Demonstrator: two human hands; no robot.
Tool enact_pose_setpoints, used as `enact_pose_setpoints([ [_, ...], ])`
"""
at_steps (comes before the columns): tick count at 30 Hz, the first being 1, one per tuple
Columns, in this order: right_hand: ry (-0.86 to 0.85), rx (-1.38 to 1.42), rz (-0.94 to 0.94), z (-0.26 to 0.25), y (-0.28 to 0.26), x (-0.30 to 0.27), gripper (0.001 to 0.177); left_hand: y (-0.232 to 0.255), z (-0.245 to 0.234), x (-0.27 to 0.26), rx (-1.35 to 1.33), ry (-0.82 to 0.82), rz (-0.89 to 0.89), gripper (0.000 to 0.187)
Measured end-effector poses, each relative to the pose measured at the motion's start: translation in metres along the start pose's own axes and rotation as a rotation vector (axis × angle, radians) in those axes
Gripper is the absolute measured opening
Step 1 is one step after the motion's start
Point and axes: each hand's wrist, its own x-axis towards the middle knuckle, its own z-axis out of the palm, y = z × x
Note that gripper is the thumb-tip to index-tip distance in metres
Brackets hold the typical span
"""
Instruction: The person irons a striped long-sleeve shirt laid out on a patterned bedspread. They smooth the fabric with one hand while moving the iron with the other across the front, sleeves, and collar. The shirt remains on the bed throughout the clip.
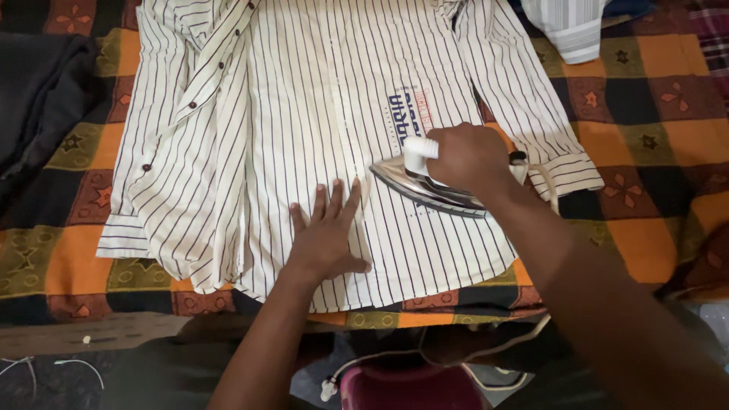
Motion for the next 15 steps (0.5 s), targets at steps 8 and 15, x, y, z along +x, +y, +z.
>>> enact_pose_setpoints([
  [8, 0.032, 0.042, 0.042, 0.014, 0.004, 0.014, 0.028, 0.0, -0.002, 0.002, 0.043, -0.044, -0.001, 0.14],
  [15, -0.11, 0.011, 0.114, 0.02, 0.0, 0.016, 0.034, -0.004, 0.004, 0.0, 0.069, 0.005, 0.019, 0.138],
])
